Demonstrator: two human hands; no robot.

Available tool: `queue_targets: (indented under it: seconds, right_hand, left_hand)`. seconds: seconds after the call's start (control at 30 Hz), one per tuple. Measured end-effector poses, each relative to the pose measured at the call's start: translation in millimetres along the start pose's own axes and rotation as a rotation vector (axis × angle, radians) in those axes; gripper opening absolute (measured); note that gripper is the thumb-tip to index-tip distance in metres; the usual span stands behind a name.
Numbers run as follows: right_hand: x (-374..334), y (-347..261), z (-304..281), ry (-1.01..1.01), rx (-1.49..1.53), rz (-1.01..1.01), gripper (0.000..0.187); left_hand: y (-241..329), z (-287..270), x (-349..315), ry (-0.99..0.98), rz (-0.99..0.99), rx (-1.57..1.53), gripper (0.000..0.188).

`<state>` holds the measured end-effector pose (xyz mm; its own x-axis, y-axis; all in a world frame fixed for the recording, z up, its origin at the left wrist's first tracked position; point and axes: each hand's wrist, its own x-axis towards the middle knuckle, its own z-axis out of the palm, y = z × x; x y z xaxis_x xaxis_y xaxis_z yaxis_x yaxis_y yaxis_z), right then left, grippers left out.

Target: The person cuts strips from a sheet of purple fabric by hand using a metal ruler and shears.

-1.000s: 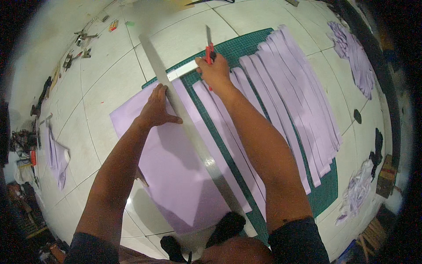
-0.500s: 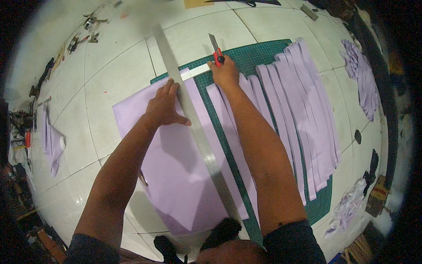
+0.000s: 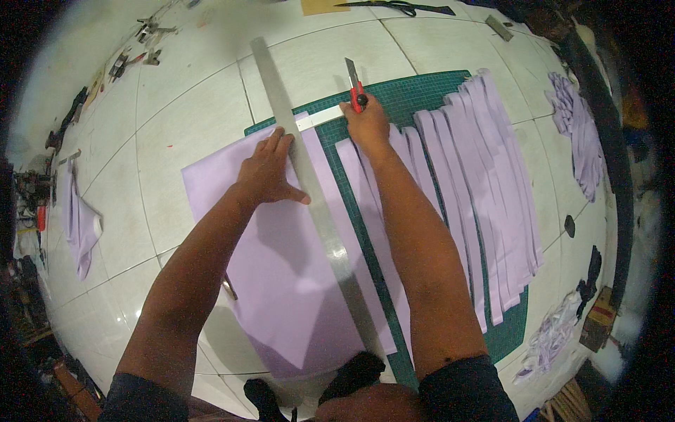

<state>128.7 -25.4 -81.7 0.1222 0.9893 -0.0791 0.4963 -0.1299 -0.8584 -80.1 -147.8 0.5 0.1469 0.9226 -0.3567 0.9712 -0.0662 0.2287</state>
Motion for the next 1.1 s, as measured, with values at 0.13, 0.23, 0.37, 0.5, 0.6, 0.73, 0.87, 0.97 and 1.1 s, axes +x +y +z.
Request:
queue_targets:
  seconds: [0.13, 0.23, 0.37, 0.5, 0.6, 0.73, 0.87, 0.97, 1.1]
  right_hand:
    - [-1, 0, 2, -0.001, 0.027, -0.055, 0.043]
    - [-5, -6, 3, -0.02, 0.032, -0.034, 0.045]
    - [-4, -8, -2, -0.009, -0.004, -0.052, 0.044]
    - [-11, -19, -13, -0.041, 0.199, 0.008, 0.039]
    - [-45, -59, -51, -0.085, 0.399, 0.08, 0.036]
    - [-125, -56, -137, 0.037, 0.407, 0.064, 0.033]
    - [-248, 3, -218, 0.05, 0.358, 0.296, 0.032]
    - [-343, 45, -257, 0.054, 0.214, 0.473, 0.033]
    - [-430, 83, -279, -0.036, 0.048, 0.593, 0.034]
  left_hand:
    - [1, 0, 2, -0.016, 0.014, 0.028, 0.134]
    - [0, 2, 3, -0.005, 0.005, 0.059, 0.129]
    - [7, -2, 9, -0.024, 0.025, 0.046, 0.128]
    - [8, 1, 14, -0.045, 0.048, 0.033, 0.128]
    - [3, -1, 10, -0.062, 0.028, 0.048, 0.13]
    - [1, 8, 18, -0.054, 0.056, 0.07, 0.134]
    - [-15, 21, 31, 0.01, 0.129, 0.087, 0.124]
    - [-13, 16, 30, 0.048, 0.205, 0.001, 0.12]
    - [-16, 26, 39, 0.037, 0.17, 0.199, 0.122]
